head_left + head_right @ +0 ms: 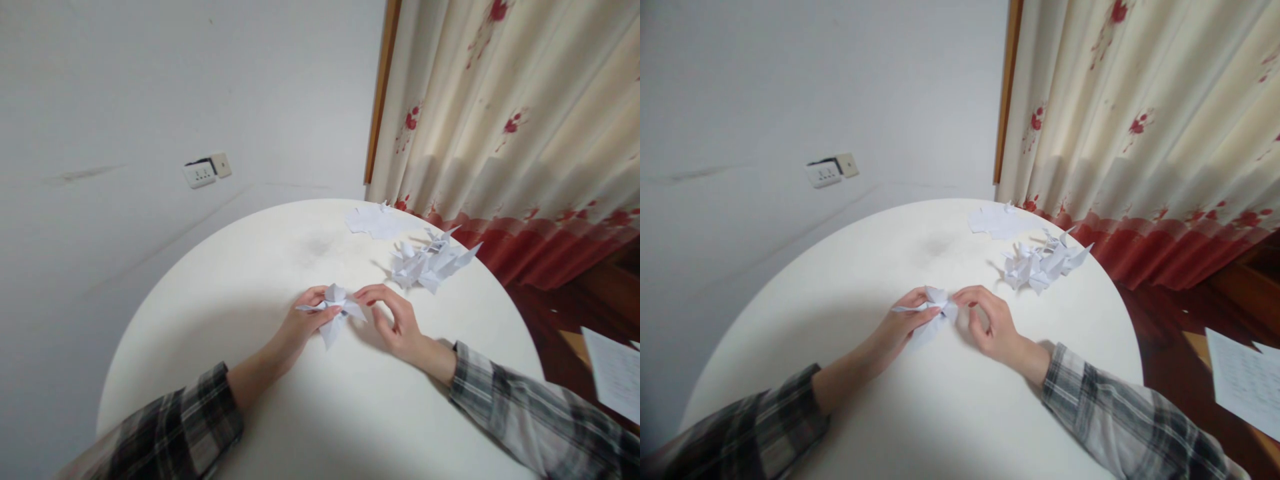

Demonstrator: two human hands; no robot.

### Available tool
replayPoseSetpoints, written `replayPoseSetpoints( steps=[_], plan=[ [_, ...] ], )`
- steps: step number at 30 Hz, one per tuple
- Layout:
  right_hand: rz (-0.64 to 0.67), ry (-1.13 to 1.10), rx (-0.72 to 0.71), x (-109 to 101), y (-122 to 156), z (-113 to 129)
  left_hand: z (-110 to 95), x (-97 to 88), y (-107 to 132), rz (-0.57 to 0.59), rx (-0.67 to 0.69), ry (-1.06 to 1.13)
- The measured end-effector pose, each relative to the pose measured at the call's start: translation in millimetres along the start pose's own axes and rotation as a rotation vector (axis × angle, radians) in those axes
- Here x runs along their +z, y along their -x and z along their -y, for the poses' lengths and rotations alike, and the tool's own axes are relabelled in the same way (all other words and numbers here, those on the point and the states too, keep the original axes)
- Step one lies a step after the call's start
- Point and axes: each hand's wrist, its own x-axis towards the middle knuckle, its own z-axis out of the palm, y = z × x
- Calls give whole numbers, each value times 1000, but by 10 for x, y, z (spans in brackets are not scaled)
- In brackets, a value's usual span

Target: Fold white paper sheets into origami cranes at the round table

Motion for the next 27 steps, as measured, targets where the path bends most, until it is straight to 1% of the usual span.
replayPoseSetpoints(
  steps=[2, 4, 5, 8, 10, 11, 13, 16, 20, 27],
  plan=[
    [-67, 19, -16, -39, -13, 7, 21, -17, -8, 28, -7, -45],
    [-53, 46, -68, -80, -30, 1, 38, -27, -11, 85, -6, -90],
    [-14, 56, -104, -99, -40, -3, 44, -28, -10, 113, 2, -111],
    [156, 56, -193, -128, -68, -8, 41, -19, -2, 159, 59, -170],
    [236, 34, -217, -125, -76, -6, 26, -14, 5, 178, 98, -212],
    [252, 25, -212, -119, -75, -7, 18, -15, 8, 182, 109, -236],
    [238, 26, -177, -102, -66, -20, 1, -25, 14, 176, 110, -275],
    [173, 62, -125, -74, -42, -73, -11, -46, 22, 174, 86, -299],
    [109, 137, -83, -45, -17, -162, 0, -50, 39, 259, 84, -296],
    [88, 212, -75, -34, 17, -227, -19, -15, 81, 353, 110, -316]
  ],
)
